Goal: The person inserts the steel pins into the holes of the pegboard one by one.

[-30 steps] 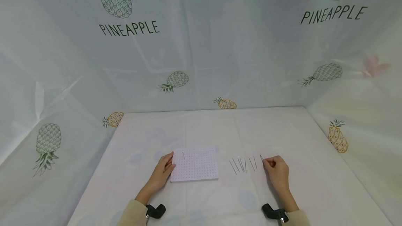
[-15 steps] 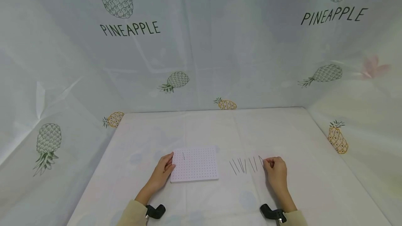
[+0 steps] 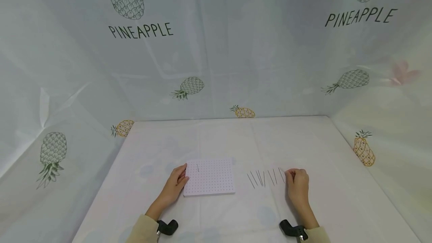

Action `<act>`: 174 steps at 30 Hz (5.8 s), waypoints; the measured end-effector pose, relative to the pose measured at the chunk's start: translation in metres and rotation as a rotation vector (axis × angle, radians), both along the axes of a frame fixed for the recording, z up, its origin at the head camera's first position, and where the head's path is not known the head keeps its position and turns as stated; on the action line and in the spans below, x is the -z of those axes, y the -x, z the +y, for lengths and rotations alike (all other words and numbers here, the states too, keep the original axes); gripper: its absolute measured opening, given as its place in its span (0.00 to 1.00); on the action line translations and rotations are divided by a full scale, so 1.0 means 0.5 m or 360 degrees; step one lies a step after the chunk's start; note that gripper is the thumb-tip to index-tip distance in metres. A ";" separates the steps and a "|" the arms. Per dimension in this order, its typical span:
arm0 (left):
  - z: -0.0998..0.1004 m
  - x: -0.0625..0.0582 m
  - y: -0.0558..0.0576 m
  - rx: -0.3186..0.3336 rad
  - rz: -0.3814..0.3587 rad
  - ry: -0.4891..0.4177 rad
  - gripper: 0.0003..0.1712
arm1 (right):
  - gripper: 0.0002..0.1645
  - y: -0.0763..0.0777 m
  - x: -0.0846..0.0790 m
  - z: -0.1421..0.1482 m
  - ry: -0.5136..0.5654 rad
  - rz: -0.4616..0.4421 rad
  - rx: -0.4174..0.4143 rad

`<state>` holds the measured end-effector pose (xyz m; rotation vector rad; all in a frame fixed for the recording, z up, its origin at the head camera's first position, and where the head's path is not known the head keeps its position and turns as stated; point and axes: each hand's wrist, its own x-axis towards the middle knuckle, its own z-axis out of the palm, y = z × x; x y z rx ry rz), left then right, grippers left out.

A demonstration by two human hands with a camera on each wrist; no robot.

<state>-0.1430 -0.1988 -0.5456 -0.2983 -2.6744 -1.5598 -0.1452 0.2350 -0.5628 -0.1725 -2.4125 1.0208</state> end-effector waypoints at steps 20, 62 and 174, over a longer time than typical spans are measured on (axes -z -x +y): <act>-0.002 0.000 -0.001 -0.0027 -0.0058 -0.0014 0.31 | 0.07 -0.004 -0.005 0.006 0.0192 -0.0048 0.0192; -0.004 0.001 0.002 -0.0015 -0.0039 0.0029 0.31 | 0.15 0.002 -0.009 0.014 0.0637 -0.0043 0.0064; -0.005 -0.002 0.002 -0.0030 -0.0084 -0.0045 0.31 | 0.11 0.012 -0.027 -0.007 0.1279 0.0110 0.0003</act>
